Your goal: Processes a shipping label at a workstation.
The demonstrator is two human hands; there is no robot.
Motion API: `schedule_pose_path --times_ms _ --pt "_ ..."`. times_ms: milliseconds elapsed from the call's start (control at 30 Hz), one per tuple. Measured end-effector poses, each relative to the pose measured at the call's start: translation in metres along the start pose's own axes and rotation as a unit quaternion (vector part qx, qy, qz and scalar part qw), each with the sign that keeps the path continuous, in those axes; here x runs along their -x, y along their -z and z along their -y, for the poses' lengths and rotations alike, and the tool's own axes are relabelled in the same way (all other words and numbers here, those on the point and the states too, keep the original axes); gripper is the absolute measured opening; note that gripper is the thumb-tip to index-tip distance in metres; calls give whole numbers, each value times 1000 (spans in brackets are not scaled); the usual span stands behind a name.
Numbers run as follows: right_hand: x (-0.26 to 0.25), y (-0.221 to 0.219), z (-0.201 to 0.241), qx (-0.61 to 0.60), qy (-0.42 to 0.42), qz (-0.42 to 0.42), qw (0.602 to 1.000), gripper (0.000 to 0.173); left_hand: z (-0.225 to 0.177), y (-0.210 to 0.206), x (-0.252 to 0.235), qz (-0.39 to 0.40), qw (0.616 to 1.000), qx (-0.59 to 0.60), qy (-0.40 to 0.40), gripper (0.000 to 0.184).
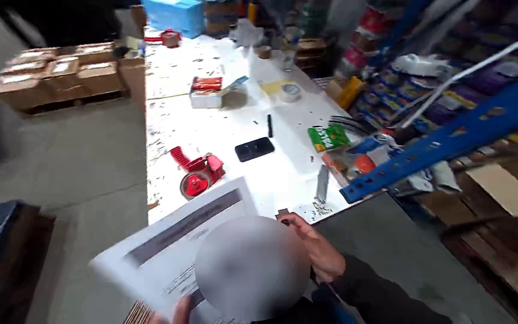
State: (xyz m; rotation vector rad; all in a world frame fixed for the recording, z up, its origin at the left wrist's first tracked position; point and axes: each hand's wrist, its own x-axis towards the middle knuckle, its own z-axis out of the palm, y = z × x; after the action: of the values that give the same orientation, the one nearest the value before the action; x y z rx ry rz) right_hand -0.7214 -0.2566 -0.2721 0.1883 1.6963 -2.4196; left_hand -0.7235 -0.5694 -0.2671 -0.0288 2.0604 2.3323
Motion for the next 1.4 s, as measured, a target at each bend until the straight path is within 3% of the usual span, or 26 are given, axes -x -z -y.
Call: schedule_pose_path --times_ms 133,233,467,667,767,867,1000,1100,1167,1233,1267,1333,1400 --pt "42 25 -8 21 77 -273 959 21 57 -73 -80 154 981 -70 91 14" --pt "72 30 -23 -15 89 -379 921 30 82 -121 -128 204 955 -137 168 21" --pt "99 24 -53 -122 108 -379 911 33 100 -174 -149 204 914 -307 168 40" --pt "64 23 -47 -89 5 -347 934 39 103 -197 -153 142 918 -353 110 67" --pt "36 28 -48 -145 -20 -302 942 38 111 -198 -159 130 921 -361 73 86" --pt "11 36 -48 -187 -18 -276 943 37 113 -200 -167 123 917 -378 45 91" --pt "1 49 -40 -193 -2 -256 947 35 116 -193 -169 99 903 -418 -36 88" --pt "5 57 -30 -89 -28 -231 968 41 107 -177 -158 147 896 -385 -168 65" --pt "7 54 -19 136 -63 -205 967 45 86 -168 -142 239 857 -363 -276 46" --pt "10 42 -14 342 -30 -175 923 38 72 -163 -125 347 781 -385 -347 35" --pt "11 33 -14 387 -1 -176 905 34 74 -161 -121 381 739 -403 -382 32" --pt "10 18 -8 380 14 -179 907 28 85 -157 -124 402 698 -400 -437 17" --pt "13 10 5 266 25 -167 949 32 89 -155 -133 395 709 -376 -447 12"
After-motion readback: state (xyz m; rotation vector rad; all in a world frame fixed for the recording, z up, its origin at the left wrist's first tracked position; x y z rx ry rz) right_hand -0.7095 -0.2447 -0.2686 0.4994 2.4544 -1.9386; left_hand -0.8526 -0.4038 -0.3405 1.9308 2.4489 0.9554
